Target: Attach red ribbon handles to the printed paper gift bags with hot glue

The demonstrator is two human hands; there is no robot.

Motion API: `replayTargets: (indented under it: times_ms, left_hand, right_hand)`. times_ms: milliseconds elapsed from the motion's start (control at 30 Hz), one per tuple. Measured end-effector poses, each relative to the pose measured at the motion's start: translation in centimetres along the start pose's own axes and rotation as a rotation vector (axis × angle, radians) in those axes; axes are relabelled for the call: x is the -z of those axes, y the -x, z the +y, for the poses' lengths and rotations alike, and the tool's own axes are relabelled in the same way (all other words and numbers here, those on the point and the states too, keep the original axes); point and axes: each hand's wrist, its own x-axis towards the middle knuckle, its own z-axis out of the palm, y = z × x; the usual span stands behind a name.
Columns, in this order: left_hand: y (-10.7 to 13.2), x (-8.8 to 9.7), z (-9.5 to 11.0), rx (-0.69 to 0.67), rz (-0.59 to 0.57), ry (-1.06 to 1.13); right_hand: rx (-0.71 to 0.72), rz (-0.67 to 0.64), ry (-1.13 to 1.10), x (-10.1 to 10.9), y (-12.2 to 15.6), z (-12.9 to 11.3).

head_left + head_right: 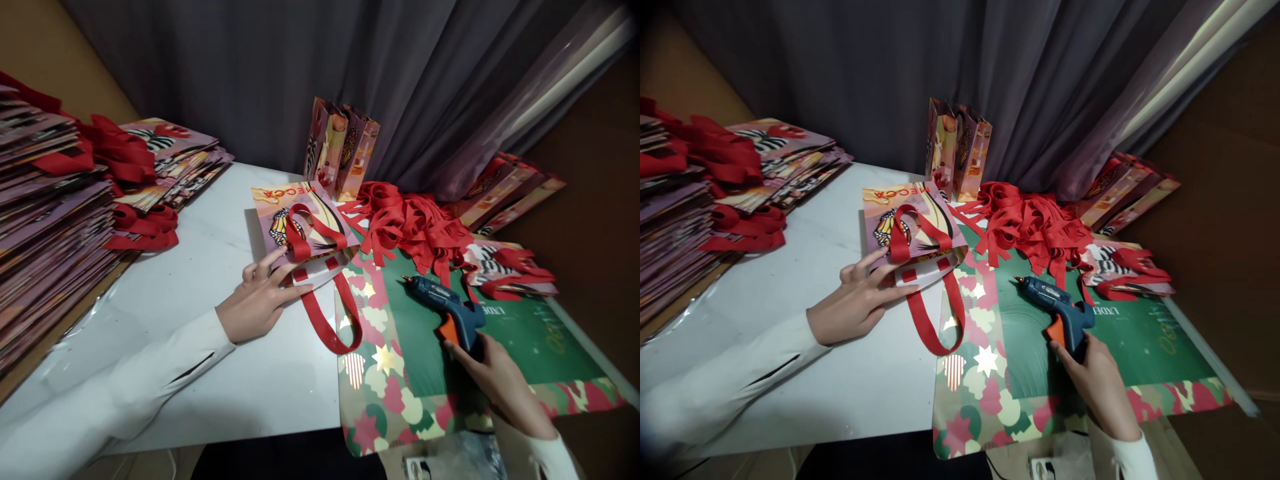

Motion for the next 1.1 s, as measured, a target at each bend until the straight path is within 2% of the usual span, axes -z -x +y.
replayTargets:
  times_ms: [133, 200, 267, 400, 500, 600, 667, 733, 833, 933, 1100]
  left_hand:
    - [0.0, -0.1, 0.0, 0.009, 0.012, 0.013]
    - [-0.1, -0.1, 0.0, 0.017, 0.016, 0.027]
    - [-0.1, -0.1, 0.0, 0.015, 0.019, 0.037]
    - [0.0, -0.1, 0.1, -0.004, 0.029, 0.046]
    - [0.1, -0.2, 0.0, -0.003, 0.028, 0.051]
    - [0.1, -0.2, 0.0, 0.004, 0.007, 0.056]
    - [0.1, -0.1, 0.0, -0.004, -0.007, 0.049]
    - [0.1, 0.0, 0.1, -0.020, -0.013, 0.029]
    - [0.1, 0.3, 0.1, -0.033, -0.020, -0.002]
    - [0.1, 0.5, 0.1, -0.043, -0.031, -0.009]
    - [0.3, 0.5, -0.1, -0.069, -0.034, -0.018]
  right_hand:
    - [-0.238, -0.275, -0.319, 2.2, -0.2, -2.0]
    - [-0.342, -0.359, -0.484, 2.6, 0.3, -2.7]
    - [-0.390, -0.354, -0.659, 2.5, 1.2, -3.0]
    - [-0.328, -0.295, -0.978, 1.9, 3.2, -3.3]
    - [-0.241, -0.350, -0.931, 2.1, 3.4, -4.2]
    - [-0.095, -0.425, -0.689, 2.0, 2.1, -6.4]
    - [0.075, -0.534, -0.590, 1.3, 0.9, -8.4]
    - [0.303, -0.634, -0.600, 0.3, -0.3, -10.7]
    - [0.547, -0.667, -0.571, -1.2, -1.6, -13.5]
    - [0.618, -0.647, -0.507, -2.2, -2.5, -15.3]
    - [0.744, -0.641, -0.508, -3.6, -3.6, -16.7]
